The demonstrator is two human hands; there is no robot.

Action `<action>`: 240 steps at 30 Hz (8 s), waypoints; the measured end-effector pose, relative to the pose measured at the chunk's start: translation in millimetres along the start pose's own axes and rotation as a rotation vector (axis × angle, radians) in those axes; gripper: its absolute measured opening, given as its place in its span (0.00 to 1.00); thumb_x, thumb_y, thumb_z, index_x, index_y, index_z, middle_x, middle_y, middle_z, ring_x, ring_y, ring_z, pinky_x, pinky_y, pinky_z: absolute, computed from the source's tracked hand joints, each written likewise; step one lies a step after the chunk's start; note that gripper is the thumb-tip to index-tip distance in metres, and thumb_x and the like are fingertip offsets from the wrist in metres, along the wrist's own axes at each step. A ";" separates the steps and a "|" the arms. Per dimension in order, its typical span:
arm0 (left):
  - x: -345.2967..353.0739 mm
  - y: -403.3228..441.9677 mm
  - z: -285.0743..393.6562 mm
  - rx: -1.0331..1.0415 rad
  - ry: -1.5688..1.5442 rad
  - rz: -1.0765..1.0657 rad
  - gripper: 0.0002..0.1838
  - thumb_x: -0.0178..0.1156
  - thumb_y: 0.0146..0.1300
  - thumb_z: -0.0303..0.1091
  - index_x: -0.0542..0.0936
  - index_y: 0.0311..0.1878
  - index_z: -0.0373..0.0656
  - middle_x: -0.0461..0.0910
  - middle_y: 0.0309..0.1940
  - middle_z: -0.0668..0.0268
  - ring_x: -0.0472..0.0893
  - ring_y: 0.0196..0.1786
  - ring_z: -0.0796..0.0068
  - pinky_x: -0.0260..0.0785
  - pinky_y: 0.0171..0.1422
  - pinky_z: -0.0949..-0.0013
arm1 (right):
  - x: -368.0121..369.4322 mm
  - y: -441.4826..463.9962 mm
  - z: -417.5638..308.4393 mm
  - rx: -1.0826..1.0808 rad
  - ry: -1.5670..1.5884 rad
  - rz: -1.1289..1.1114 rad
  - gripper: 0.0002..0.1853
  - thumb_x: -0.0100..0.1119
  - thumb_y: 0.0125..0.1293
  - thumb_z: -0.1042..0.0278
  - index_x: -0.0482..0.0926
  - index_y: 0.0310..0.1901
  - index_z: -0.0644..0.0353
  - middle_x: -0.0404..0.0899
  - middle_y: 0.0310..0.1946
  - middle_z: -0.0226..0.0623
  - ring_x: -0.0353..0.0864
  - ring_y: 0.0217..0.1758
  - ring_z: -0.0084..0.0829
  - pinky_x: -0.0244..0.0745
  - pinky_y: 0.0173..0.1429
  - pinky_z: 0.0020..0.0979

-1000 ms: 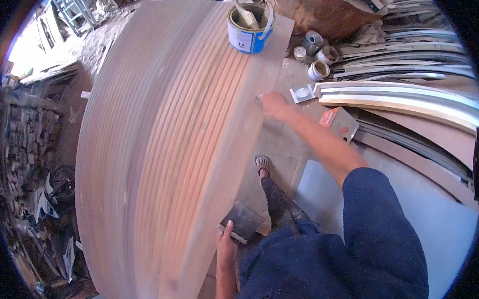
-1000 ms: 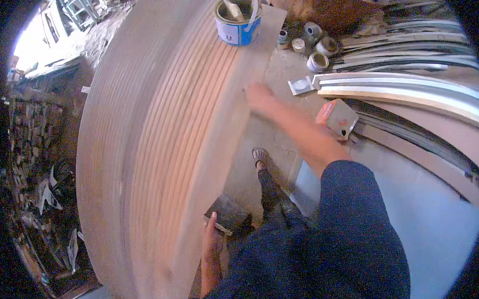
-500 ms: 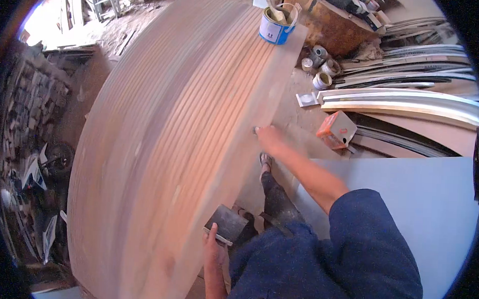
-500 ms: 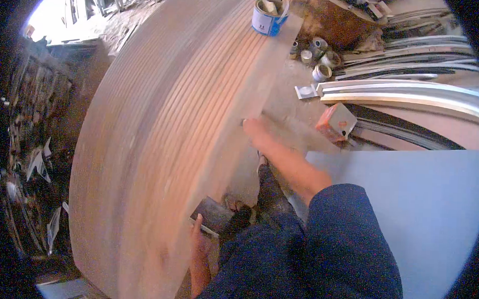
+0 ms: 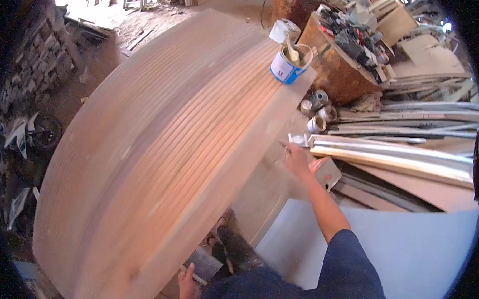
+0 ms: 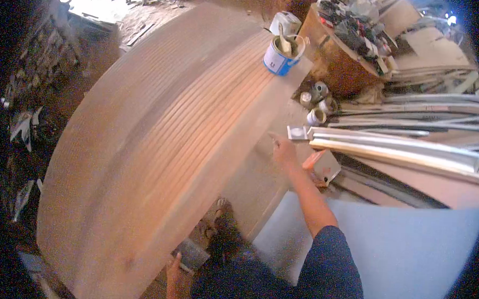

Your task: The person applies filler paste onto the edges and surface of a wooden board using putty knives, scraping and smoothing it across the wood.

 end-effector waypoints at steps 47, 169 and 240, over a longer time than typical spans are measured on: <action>-148.1 -41.7 22.4 -0.063 0.259 -0.166 0.17 0.59 0.65 0.41 0.74 0.50 0.39 0.78 0.41 0.67 0.77 0.41 0.75 0.71 0.46 0.68 | 182.8 -252.1 -279.9 -0.055 -0.401 -0.409 0.14 0.53 0.57 0.71 0.80 0.46 0.55 0.77 0.40 0.47 0.79 0.42 0.48 0.74 0.45 0.44; 200.9 74.0 -3.7 -0.251 0.207 -0.233 0.31 0.61 0.58 0.43 0.67 0.60 0.36 0.73 0.54 0.56 0.75 0.55 0.58 0.65 0.64 0.52 | -67.5 61.2 153.2 0.250 -0.029 0.148 0.16 0.54 0.60 0.60 0.78 0.46 0.61 0.78 0.37 0.56 0.77 0.43 0.54 0.70 0.45 0.47; 383.1 -2.3 92.1 0.772 0.672 -0.244 0.20 0.53 0.67 0.46 0.75 0.46 0.35 0.80 0.34 0.57 0.76 0.38 0.71 0.69 0.44 0.64 | -50.2 28.0 -74.9 0.218 1.160 -0.709 0.20 0.57 0.67 0.65 0.69 0.58 0.60 0.76 0.52 0.36 0.77 0.52 0.27 0.74 0.55 0.29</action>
Point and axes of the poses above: each hand's wrist, its own y-axis towards the middle knuckle, its own x-axis out of the palm, z = x × y, the point moved 9 cm from there along y, towards the middle knuckle
